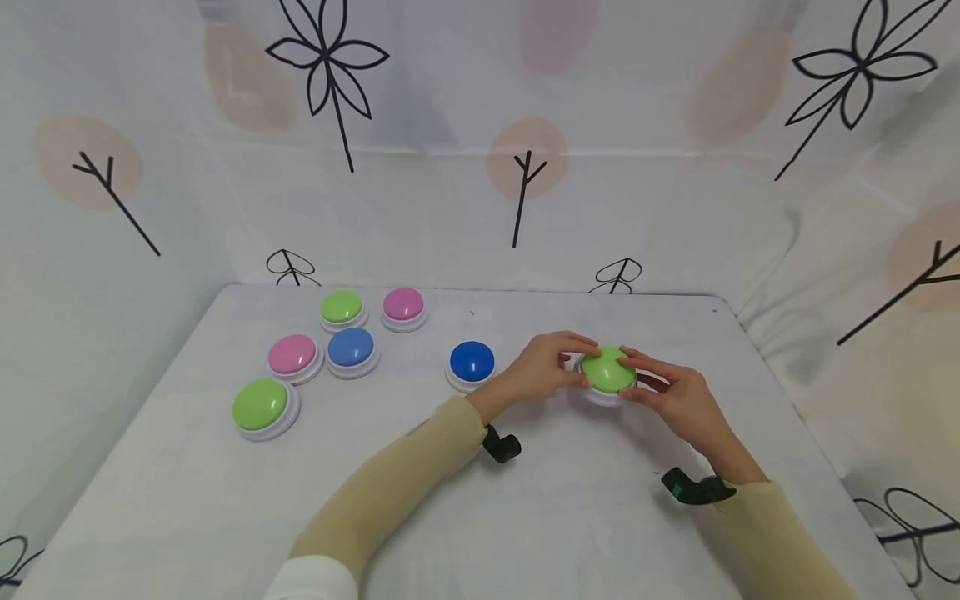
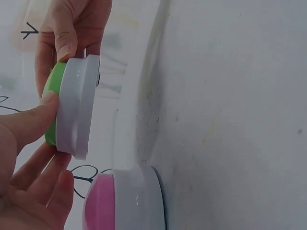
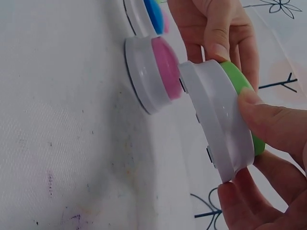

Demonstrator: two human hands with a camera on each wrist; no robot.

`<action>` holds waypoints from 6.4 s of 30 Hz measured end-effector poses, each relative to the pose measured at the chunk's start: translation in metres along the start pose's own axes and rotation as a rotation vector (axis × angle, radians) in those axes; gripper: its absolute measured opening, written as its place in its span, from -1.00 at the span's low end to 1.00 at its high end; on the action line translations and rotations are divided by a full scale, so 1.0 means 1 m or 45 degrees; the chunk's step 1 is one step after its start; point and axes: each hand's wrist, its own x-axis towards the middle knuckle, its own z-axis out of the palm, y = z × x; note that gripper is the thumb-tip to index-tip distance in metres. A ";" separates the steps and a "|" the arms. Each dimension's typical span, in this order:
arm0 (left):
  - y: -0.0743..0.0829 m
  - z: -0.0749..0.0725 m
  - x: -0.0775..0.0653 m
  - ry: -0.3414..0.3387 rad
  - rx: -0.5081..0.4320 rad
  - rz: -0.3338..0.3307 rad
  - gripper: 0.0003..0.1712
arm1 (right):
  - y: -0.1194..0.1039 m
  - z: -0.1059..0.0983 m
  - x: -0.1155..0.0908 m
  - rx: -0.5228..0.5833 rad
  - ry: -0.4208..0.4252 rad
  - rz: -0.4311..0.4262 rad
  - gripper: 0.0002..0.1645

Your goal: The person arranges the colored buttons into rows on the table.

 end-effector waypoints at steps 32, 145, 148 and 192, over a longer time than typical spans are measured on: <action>-0.021 0.005 0.037 -0.192 0.307 -0.107 -0.47 | 0.035 0.006 0.018 -0.035 -0.031 0.254 -0.35; -0.088 -0.191 -0.284 0.590 0.260 -0.458 -0.60 | -0.083 0.182 0.062 0.308 -0.382 -0.230 -0.68; -0.091 -0.200 -0.300 0.617 0.281 -0.512 -0.56 | -0.092 0.201 0.067 0.316 -0.431 -0.230 -0.68; -0.120 -0.219 -0.355 0.267 0.170 -0.680 -0.04 | -0.178 0.365 0.076 -0.171 -0.785 -0.403 -0.24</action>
